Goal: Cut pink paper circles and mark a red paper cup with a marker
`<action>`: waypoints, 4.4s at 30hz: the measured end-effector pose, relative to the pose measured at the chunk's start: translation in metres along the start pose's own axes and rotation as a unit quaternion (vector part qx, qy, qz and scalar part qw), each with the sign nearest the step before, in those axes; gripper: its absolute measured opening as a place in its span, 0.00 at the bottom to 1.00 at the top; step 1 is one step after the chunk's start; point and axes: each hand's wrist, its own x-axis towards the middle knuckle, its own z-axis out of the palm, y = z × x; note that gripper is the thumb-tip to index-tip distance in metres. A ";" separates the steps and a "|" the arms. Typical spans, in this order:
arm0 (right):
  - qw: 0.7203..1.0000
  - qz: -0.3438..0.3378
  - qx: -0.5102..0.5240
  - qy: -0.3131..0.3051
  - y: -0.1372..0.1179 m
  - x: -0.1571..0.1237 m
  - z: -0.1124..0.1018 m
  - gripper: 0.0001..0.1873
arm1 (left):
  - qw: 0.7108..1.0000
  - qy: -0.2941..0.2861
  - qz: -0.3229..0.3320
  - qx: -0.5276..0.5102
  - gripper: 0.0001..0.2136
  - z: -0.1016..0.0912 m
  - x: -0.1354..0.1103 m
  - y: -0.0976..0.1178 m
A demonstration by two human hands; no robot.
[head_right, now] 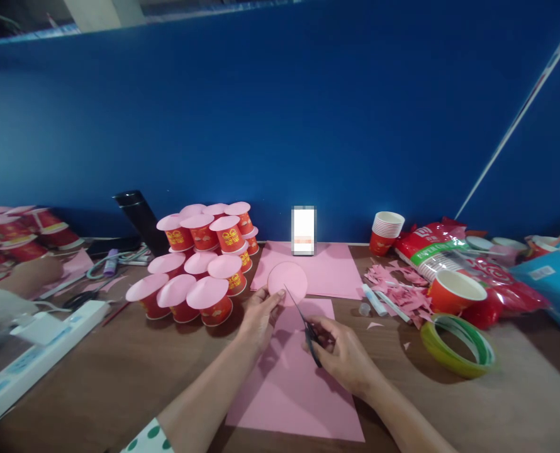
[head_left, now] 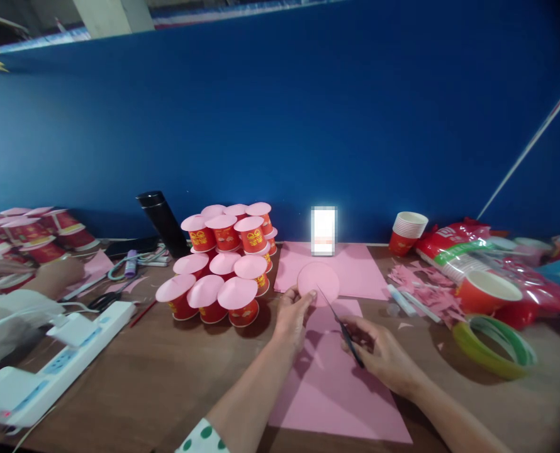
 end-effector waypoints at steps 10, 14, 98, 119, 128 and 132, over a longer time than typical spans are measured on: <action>1.000 0.002 -0.004 0.003 0.004 0.001 0.000 0.23 | 1.000 -0.003 -0.003 -0.010 0.19 0.002 -0.001 0.001; 1.000 0.005 -0.006 0.000 0.004 0.001 0.000 0.23 | 1.000 -0.002 -0.006 -0.007 0.19 0.001 -0.001 0.001; 0.999 0.000 -0.029 0.033 0.009 -0.001 0.000 0.22 | 1.000 -0.010 -0.009 -0.017 0.17 0.003 -0.003 0.001; 0.972 -0.045 -0.192 0.129 -0.008 0.001 -0.024 0.05 | 0.994 0.006 -0.006 -0.108 0.10 -0.005 0.006 0.012; 0.970 -0.054 -0.144 0.189 0.025 0.013 -0.040 0.12 | 1.000 -0.030 -0.004 -0.003 0.13 -0.008 0.009 -0.003; 0.942 -0.020 -0.238 0.234 0.007 0.007 -0.053 0.10 | 0.998 -0.064 0.014 0.001 0.14 -0.006 0.007 -0.002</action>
